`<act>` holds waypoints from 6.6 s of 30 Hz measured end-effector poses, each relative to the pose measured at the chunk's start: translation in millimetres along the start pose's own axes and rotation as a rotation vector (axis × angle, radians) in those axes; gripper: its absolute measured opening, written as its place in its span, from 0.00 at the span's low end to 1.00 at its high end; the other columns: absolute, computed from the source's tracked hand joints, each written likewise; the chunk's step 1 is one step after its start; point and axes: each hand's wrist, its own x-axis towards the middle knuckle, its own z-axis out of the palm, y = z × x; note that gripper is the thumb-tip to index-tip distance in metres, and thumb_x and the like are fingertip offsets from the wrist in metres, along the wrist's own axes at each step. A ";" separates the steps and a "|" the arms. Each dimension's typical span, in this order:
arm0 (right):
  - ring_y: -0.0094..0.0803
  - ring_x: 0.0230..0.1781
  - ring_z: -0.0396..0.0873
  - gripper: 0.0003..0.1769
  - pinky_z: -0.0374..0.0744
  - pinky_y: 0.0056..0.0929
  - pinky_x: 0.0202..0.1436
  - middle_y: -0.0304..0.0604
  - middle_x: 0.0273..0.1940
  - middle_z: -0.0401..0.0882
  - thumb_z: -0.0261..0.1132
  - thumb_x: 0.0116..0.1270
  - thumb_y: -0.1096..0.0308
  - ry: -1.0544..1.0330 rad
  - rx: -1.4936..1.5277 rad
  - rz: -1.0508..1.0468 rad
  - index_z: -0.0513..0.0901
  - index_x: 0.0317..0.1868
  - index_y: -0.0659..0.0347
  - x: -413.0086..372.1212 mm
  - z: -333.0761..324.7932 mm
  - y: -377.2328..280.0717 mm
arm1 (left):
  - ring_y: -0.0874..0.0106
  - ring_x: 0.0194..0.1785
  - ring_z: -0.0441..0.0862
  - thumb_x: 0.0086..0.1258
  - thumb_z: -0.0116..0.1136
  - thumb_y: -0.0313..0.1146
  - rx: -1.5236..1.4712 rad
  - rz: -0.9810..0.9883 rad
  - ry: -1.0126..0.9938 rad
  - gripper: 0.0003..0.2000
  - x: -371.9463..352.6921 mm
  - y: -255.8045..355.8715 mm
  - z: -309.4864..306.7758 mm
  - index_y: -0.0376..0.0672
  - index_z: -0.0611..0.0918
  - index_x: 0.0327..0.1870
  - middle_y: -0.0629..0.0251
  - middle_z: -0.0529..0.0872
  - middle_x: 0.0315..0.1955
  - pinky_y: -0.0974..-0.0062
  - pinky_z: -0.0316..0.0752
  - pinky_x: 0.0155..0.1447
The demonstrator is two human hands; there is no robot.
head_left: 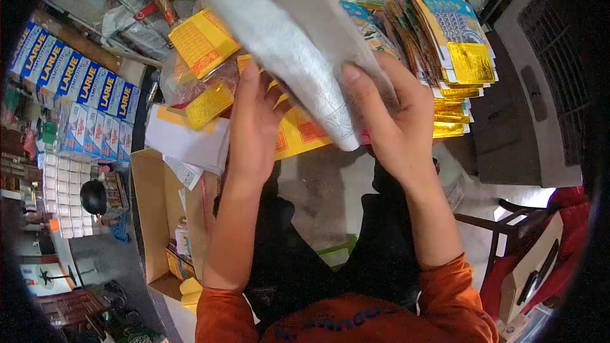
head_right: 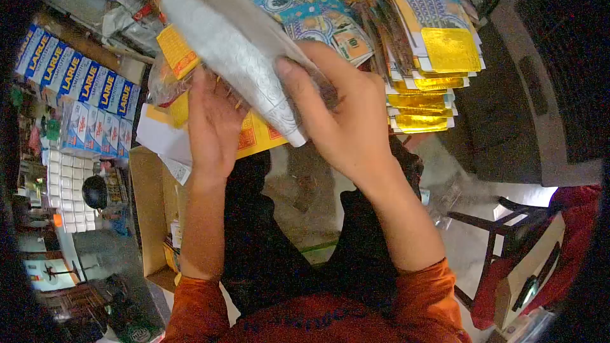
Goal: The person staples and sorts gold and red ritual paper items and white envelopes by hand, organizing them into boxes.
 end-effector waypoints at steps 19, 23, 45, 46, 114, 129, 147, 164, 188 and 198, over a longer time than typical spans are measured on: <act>0.26 0.56 0.78 0.28 0.73 0.26 0.63 0.42 0.58 0.82 0.62 0.74 0.61 -0.091 0.461 0.383 0.74 0.70 0.63 2.5 21.9 10.0 | 0.73 0.60 0.81 0.72 0.63 0.27 -0.136 0.142 0.084 0.24 7.7 0.2 -25.8 0.38 0.72 0.67 0.62 0.81 0.59 0.72 0.75 0.63; 0.24 0.49 0.80 0.29 0.74 0.24 0.60 0.41 0.47 0.85 0.68 0.71 0.69 -0.174 0.671 0.489 0.72 0.70 0.67 1.0 20.1 9.5 | 0.72 0.62 0.79 0.71 0.62 0.26 -0.173 0.174 0.126 0.24 9.8 1.5 -33.1 0.40 0.71 0.68 0.62 0.81 0.60 0.70 0.74 0.65; 0.38 0.58 0.80 0.18 0.76 0.39 0.63 0.45 0.55 0.82 0.63 0.71 0.64 0.402 0.871 0.437 0.80 0.56 0.66 -3.3 3.5 22.5 | 0.51 0.77 0.62 0.77 0.46 0.43 -0.304 0.160 -0.049 0.31 6.8 12.0 -53.7 0.34 0.61 0.76 0.40 0.63 0.74 0.54 0.56 0.81; 0.39 0.60 0.78 0.19 0.75 0.40 0.64 0.45 0.57 0.80 0.62 0.72 0.64 0.346 0.412 0.340 0.80 0.58 0.65 -11.7 2.9 26.7 | 0.51 0.77 0.63 0.77 0.46 0.44 -0.321 0.163 -0.028 0.31 7.0 12.1 -55.4 0.33 0.62 0.75 0.40 0.64 0.74 0.54 0.57 0.81; 0.28 0.56 0.78 0.36 0.75 0.29 0.62 0.46 0.54 0.80 0.67 0.73 0.50 -0.574 0.912 0.469 0.69 0.69 0.68 -38.5 38.2 -13.9 | 0.72 0.47 0.81 0.71 0.62 0.31 0.618 0.407 0.286 0.16 -125.9 49.5 -42.2 0.31 0.81 0.55 0.59 0.84 0.46 0.72 0.75 0.52; 0.43 0.55 0.81 0.40 0.76 0.36 0.60 0.54 0.57 0.80 0.72 0.67 0.58 -0.293 0.149 0.095 0.65 0.73 0.67 -13.9 11.2 31.8 | 0.61 0.62 0.80 0.80 0.51 0.48 -0.359 -0.195 0.057 0.24 -15.0 -5.9 -13.2 0.39 0.73 0.67 0.57 0.82 0.60 0.61 0.71 0.70; 0.47 0.64 0.71 0.24 0.64 0.45 0.66 0.53 0.67 0.72 0.64 0.70 0.62 -0.207 -0.360 -0.211 0.80 0.66 0.53 -15.9 28.8 20.6 | 0.67 0.65 0.78 0.79 0.55 0.46 -0.301 -0.160 0.036 0.28 -12.4 -7.6 -28.1 0.40 0.68 0.72 0.61 0.79 0.63 0.66 0.72 0.68; 0.51 0.69 0.71 0.47 0.67 0.41 0.72 0.58 0.71 0.69 0.75 0.61 0.58 -0.419 -0.256 -0.135 0.64 0.76 0.66 -19.4 33.2 13.5 | 0.71 0.59 0.80 0.73 0.65 0.35 -0.332 -0.142 0.129 0.25 -7.1 -12.6 -36.6 0.38 0.72 0.68 0.64 0.81 0.58 0.68 0.75 0.63; 0.24 0.47 0.78 0.25 0.77 0.27 0.52 0.43 0.47 0.84 0.62 0.78 0.57 -0.196 0.282 0.309 0.77 0.63 0.69 -12.0 27.3 15.9 | 0.64 0.57 0.82 0.67 0.65 0.35 -0.214 -0.149 0.219 0.24 -12.3 -6.9 -29.0 0.38 0.75 0.63 0.61 0.83 0.52 0.65 0.76 0.64; 0.28 0.51 0.79 0.27 0.78 0.29 0.56 0.50 0.57 0.81 0.65 0.75 0.58 -0.228 0.278 0.294 0.75 0.66 0.68 -12.0 28.2 26.5 | 0.65 0.55 0.83 0.67 0.65 0.34 -0.180 -0.115 0.227 0.23 -12.3 -5.8 -28.4 0.38 0.76 0.62 0.61 0.84 0.51 0.65 0.77 0.62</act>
